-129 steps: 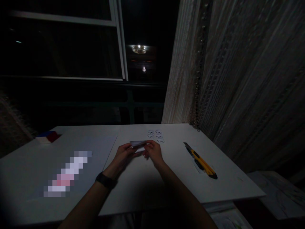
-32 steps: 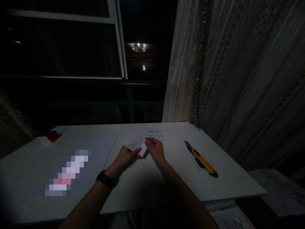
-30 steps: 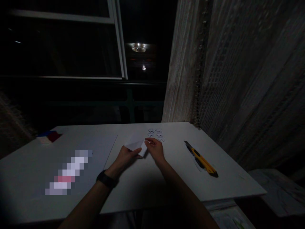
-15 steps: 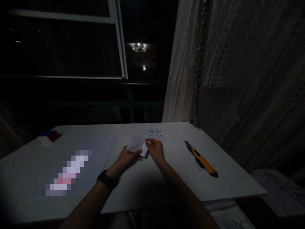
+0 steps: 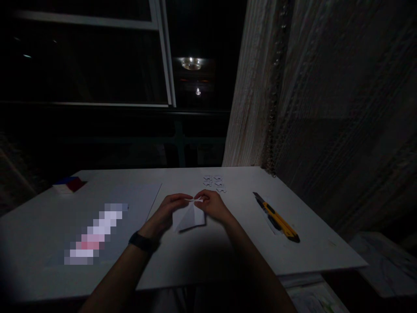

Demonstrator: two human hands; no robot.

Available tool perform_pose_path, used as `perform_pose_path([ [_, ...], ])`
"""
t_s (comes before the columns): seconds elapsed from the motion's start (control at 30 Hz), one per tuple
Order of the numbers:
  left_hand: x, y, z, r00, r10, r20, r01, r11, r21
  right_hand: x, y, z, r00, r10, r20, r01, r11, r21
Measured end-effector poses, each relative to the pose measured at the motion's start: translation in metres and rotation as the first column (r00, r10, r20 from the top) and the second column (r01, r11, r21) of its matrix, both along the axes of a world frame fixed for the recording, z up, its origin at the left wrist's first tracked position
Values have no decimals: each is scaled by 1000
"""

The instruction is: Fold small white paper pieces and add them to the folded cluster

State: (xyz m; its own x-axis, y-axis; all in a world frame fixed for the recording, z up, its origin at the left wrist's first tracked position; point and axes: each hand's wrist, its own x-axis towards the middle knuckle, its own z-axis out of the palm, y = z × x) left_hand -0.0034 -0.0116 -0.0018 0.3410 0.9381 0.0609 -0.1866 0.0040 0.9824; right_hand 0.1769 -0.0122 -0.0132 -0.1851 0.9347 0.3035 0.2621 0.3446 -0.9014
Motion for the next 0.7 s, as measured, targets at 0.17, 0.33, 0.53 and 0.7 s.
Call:
perform_pose_path([
  [0.17, -3, -3, -1, 980, -135, -149, 121, 988, -99, 0, -2, -2, 995, -51, 91, 48, 998, 31],
  [0.33, -6, -3, 0, 962, -156, -224, 127, 982, -137, 0, -8, 2, 968, -97, 231, 59, 984, 166],
  [0.53, 4, -1, -10, 958, -99, -269, 73, 992, -105, -8, -14, 6, 974, -78, 213, 42, 985, 168],
  [0.7, 10, -5, -10, 978, -95, -188, 71, 989, -128, -10, -12, 2, 985, -91, 148, 70, 987, 143],
])
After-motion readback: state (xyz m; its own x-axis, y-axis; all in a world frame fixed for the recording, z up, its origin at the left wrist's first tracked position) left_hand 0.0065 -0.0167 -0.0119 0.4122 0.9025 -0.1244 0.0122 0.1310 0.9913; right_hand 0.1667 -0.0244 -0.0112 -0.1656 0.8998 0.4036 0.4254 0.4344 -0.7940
